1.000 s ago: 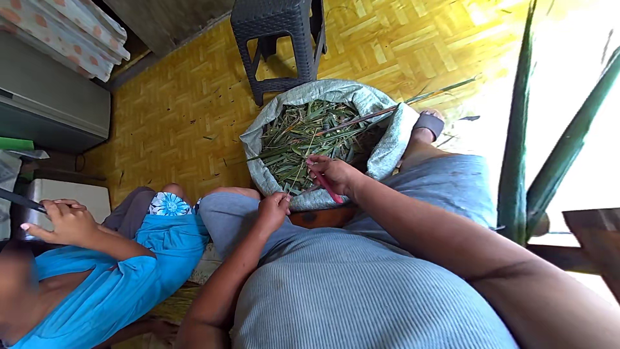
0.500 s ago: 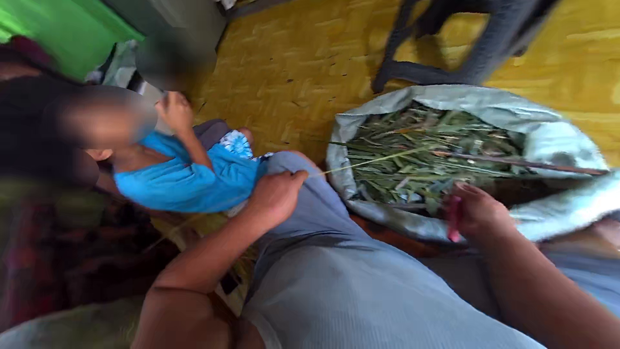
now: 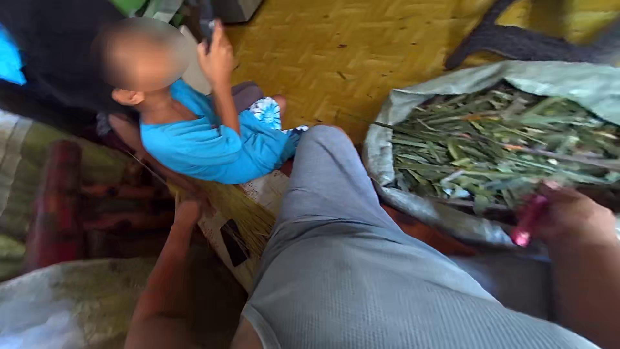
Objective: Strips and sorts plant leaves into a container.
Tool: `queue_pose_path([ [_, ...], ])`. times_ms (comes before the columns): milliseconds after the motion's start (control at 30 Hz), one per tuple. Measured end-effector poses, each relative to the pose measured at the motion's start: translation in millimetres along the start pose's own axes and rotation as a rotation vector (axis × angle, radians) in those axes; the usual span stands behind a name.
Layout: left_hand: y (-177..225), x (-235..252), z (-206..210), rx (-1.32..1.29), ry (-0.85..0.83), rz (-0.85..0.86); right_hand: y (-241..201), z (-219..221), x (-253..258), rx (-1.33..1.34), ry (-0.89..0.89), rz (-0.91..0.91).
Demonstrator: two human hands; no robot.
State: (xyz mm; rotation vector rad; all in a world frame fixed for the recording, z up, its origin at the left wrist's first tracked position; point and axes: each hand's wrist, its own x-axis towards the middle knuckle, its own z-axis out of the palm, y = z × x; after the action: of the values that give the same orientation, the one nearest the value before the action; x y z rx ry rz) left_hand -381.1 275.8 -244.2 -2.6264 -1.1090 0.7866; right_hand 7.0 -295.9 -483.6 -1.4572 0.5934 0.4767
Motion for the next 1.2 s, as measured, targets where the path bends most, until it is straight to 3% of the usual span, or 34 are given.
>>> queue_pose_path([
  [100,16,14,40,0.043,-0.221,0.012,-20,16,-32,-0.056,0.08,0.039],
  [200,30,22,55,0.087,-0.286,-0.002,-22,19,-35,-0.079,0.118,0.03],
  [333,60,33,21,0.128,-0.405,0.04,-25,23,-31,-0.167,0.118,0.079],
  [433,88,33,-7,-0.065,-0.24,0.269,-22,25,-25,-0.298,0.032,0.068],
  [500,140,28,-67,-0.105,-0.383,0.293,-19,26,-15,-0.486,-0.057,-0.007],
  [600,202,23,-122,-0.323,-0.341,0.489,-6,27,7,-0.687,-0.131,-0.084],
  [733,289,44,-143,-0.648,-0.246,0.726,-12,31,11,-0.664,-0.172,-0.016],
  [800,341,62,-141,-0.797,-0.296,0.763,-16,30,12,-0.578,-0.183,0.022],
  [867,398,84,-134,-0.968,-0.431,0.7,-11,25,18,-0.497,-0.19,0.042],
  [967,484,128,-116,-1.195,-0.614,0.43,-20,25,19,-0.428,-0.198,0.081],
  [1100,573,191,-80,-1.229,-0.644,0.109,-30,29,22,-0.396,-0.175,0.171],
  [1200,613,227,-48,-1.231,-0.652,-0.067,-26,27,27,-0.338,-0.178,0.197],
])
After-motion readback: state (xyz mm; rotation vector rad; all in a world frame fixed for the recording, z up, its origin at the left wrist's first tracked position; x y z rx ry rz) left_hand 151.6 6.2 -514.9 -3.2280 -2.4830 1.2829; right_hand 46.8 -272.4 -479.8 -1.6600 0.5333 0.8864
